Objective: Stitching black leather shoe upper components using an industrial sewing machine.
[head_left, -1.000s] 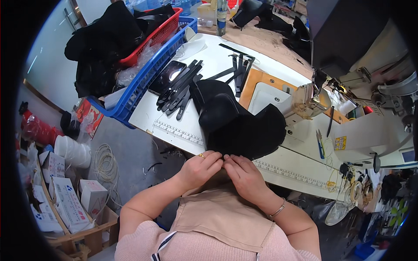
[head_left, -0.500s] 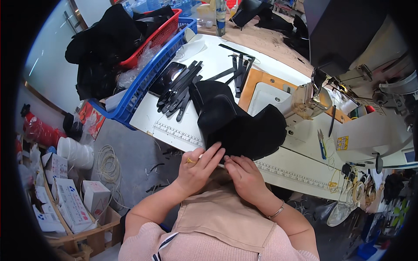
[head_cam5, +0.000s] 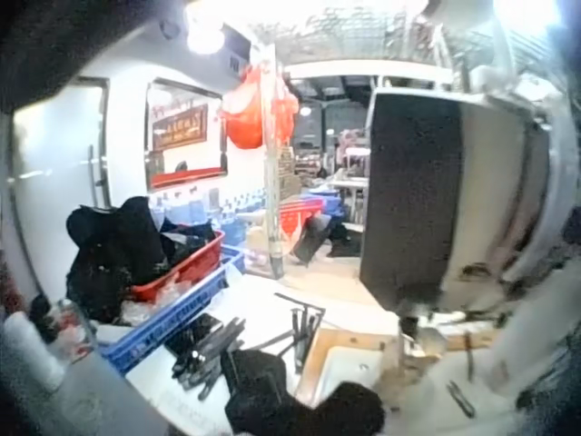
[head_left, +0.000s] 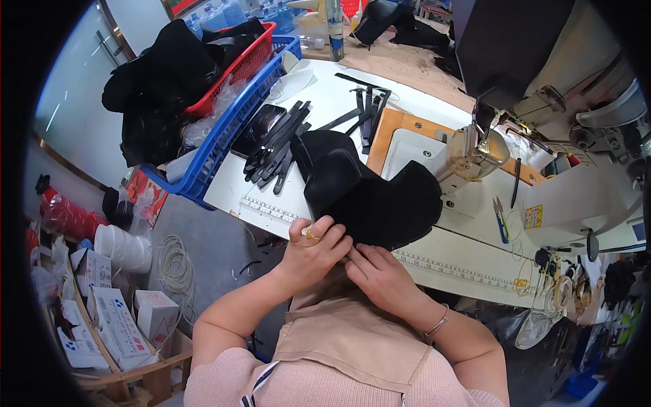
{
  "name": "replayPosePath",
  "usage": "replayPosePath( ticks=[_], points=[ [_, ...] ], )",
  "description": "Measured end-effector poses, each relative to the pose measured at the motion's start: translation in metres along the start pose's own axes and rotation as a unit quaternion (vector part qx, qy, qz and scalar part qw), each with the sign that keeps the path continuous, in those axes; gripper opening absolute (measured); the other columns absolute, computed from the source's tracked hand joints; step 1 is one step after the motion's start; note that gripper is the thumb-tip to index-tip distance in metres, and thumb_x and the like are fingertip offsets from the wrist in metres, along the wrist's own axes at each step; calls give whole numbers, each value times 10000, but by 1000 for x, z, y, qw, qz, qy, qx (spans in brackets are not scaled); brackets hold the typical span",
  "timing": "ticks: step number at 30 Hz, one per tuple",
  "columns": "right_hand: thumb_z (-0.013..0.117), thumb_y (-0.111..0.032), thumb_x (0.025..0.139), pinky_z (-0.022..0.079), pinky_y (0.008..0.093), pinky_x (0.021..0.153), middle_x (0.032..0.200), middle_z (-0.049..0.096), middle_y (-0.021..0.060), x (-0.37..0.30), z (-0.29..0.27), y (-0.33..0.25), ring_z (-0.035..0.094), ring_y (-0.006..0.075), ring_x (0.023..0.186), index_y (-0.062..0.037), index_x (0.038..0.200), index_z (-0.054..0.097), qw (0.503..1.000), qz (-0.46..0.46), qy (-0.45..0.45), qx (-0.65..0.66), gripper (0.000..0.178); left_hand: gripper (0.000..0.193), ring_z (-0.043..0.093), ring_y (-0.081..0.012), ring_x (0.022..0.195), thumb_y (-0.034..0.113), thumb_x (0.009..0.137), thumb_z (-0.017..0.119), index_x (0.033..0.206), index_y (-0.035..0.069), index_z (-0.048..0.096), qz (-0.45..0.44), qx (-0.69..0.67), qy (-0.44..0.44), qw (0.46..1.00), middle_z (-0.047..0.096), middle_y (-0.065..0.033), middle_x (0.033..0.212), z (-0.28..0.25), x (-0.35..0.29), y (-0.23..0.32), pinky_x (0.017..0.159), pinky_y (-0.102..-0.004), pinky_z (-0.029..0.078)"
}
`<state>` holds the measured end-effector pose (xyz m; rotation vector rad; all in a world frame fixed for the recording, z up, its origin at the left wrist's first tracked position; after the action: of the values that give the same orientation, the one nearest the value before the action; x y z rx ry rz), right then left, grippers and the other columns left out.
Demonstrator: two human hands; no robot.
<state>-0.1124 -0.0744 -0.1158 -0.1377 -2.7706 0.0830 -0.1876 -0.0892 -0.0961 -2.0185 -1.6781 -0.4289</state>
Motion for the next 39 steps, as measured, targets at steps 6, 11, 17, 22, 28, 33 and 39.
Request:
replayPosePath(
  ticks=[6,11,17,22,28,33,39],
  points=[
    [512,-134,811,414,380,988,1192,564,168,-7,-1,0,529,268,1135,-9,995,545,999,29,22,25,224,216,537,-134,978,167,719,587,931,163,630,-30,-50,-4,998,595,24,930,8,-4,-3,906,-405,243],
    [556,-99,801,421,400,994,1196,568,158,-13,3,5,524,291,1153,-14,972,567,993,61,58,79,191,266,532,-152,1037,175,732,585,988,130,643,-25,-60,-4,998,597,15,977,13,-17,2,941,-428,239],
    [593,-126,802,453,389,918,1150,597,142,-12,-5,29,552,289,1071,-9,1057,596,960,148,103,215,280,362,488,-166,1152,191,738,604,1084,87,630,-7,-91,-32,995,580,-23,1144,12,-24,3,986,-451,207],
    [621,-177,774,464,337,763,1108,613,136,-1,4,11,569,235,923,37,1106,596,987,115,114,-11,396,382,525,-165,1052,180,715,644,1080,68,629,2,-119,15,993,582,-49,1198,19,-37,5,978,-426,232],
    [583,-155,755,463,318,737,1017,623,150,-4,11,-3,567,220,820,57,1041,615,984,93,125,-83,358,395,533,-167,1033,152,698,636,1081,58,613,0,-160,9,987,594,-65,1183,16,-42,3,964,-390,253],
    [629,-133,742,464,320,730,972,624,120,-7,4,5,571,229,819,28,1009,621,980,102,169,-9,311,369,535,-171,1070,129,704,629,1066,59,610,28,-151,-3,988,607,-62,1158,5,-32,1,942,-362,300],
    [716,-44,692,479,326,723,957,631,91,-20,1,19,589,242,819,-14,1051,565,952,188,204,129,391,335,551,-167,1055,154,714,660,1032,52,625,51,-144,-4,988,622,-68,1134,6,-32,2,884,-335,363]
  ],
)
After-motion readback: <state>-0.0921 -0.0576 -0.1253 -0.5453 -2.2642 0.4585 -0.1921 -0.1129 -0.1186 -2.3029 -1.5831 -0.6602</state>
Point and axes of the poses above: each hand's wrist, its own x-axis towards the middle knuckle, its own z-axis out of the palm, y = z × x, the point moved 9 cm from there along x, towards the middle knuckle
